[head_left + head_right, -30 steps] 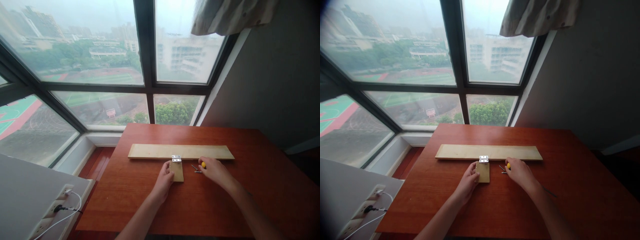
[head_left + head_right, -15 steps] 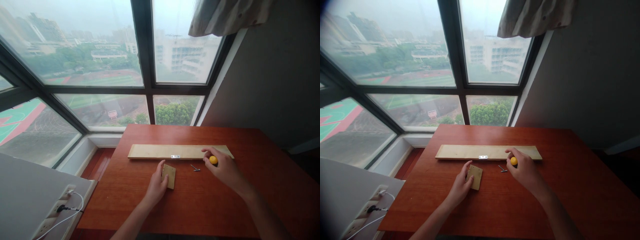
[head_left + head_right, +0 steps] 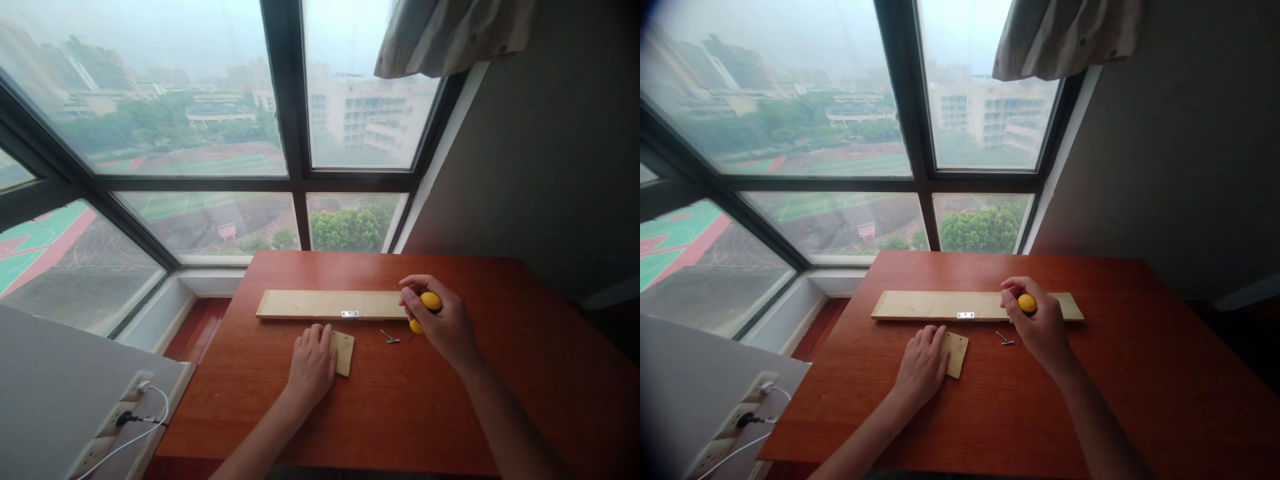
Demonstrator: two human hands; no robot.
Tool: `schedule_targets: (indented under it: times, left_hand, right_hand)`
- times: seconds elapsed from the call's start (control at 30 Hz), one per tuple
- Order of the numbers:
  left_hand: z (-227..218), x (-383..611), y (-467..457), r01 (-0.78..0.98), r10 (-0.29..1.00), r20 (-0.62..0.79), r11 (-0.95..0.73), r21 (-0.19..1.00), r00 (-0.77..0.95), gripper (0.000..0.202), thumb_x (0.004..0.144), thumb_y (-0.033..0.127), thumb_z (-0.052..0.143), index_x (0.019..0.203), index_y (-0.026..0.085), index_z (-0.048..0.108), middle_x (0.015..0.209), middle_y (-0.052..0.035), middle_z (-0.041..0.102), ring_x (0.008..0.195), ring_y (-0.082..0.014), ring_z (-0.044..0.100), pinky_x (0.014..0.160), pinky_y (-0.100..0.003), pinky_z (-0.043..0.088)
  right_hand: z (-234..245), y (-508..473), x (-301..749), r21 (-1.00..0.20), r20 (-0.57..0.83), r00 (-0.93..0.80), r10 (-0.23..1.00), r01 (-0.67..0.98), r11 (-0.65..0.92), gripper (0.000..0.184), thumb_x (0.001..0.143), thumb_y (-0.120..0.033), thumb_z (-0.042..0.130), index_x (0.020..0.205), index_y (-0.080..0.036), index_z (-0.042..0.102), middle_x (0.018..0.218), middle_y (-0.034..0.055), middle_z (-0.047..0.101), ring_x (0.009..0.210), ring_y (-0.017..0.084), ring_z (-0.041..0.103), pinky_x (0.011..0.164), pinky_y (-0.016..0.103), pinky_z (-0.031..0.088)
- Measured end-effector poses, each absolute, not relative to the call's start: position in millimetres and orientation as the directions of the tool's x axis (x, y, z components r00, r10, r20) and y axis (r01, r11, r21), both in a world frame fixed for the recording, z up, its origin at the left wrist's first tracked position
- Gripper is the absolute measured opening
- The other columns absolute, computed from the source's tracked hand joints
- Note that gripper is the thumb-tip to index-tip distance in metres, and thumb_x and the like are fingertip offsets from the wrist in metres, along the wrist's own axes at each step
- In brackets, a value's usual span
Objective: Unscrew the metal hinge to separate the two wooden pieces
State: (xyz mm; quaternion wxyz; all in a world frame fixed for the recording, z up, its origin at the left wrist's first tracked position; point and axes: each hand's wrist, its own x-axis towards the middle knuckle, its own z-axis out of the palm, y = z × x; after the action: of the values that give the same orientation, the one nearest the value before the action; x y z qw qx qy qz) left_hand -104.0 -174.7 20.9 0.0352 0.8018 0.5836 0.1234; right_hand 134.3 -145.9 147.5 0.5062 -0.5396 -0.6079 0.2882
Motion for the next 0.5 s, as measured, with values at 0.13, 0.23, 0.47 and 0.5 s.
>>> schedule_targets:
  times: [0.13, 0.23, 0.47, 0.5]
  left_hand:
    - [19, -99, -175, 0.934, 0.938, 0.174, -0.326, 0.147, 0.300, 0.044, 0.091, 0.023, 0.041, 0.134, 0.016, 0.048, 0.119, -0.0137, 0.053, 0.100, -0.0272, 0.051, 0.085, -0.041, 0.038]
    - [17, -94, -175, 0.935, 0.934, 0.177, -0.333, 0.122, 0.309, 0.046, 0.088, 0.019, 0.043, 0.134, 0.016, 0.048, 0.120, -0.0141, 0.053, 0.099, -0.0274, 0.050, 0.085, -0.041, 0.037]
    - [22, -85, -170, 0.933, 0.933, 0.203, -0.329, 0.147, 0.297, 0.045, 0.086, 0.017, 0.046, 0.132, 0.017, 0.049, 0.116, -0.0130, 0.054, 0.097, -0.0266, 0.051, 0.082, -0.040, 0.038]
    - [25, -86, -168, 0.928, 0.931, 0.210, -0.334, 0.164, 0.298, 0.043, 0.087, 0.018, 0.045, 0.130, 0.017, 0.050, 0.115, -0.0125, 0.055, 0.097, -0.0265, 0.051, 0.083, -0.039, 0.038]
  right_hand:
    - [149, -136, 123, -0.944, 0.314, 0.193, 0.930, 0.172, 0.283, 0.021, 0.086, -0.041, 0.062, 0.093, -0.021, 0.061, 0.070, -0.0012, 0.061, 0.056, 0.011, 0.055, 0.050, 0.023, 0.047]
    - [147, -127, 114, -0.946, 0.323, 0.219, 0.921, 0.078, 0.314, 0.020, 0.086, -0.040, 0.063, 0.093, -0.022, 0.060, 0.071, -0.0018, 0.060, 0.055, 0.010, 0.054, 0.050, 0.023, 0.047]
    - [142, -107, 89, -0.927, 0.374, 0.198, 0.906, 0.042, 0.373, 0.020, 0.084, -0.037, 0.064, 0.097, -0.022, 0.060, 0.075, -0.0026, 0.058, 0.060, 0.011, 0.055, 0.056, 0.025, 0.049]
    - [141, -105, 85, -0.927, 0.373, 0.198, 0.907, 0.035, 0.373, 0.020, 0.083, -0.037, 0.065, 0.097, -0.022, 0.060, 0.077, -0.0023, 0.058, 0.061, 0.011, 0.056, 0.056, 0.025, 0.049]
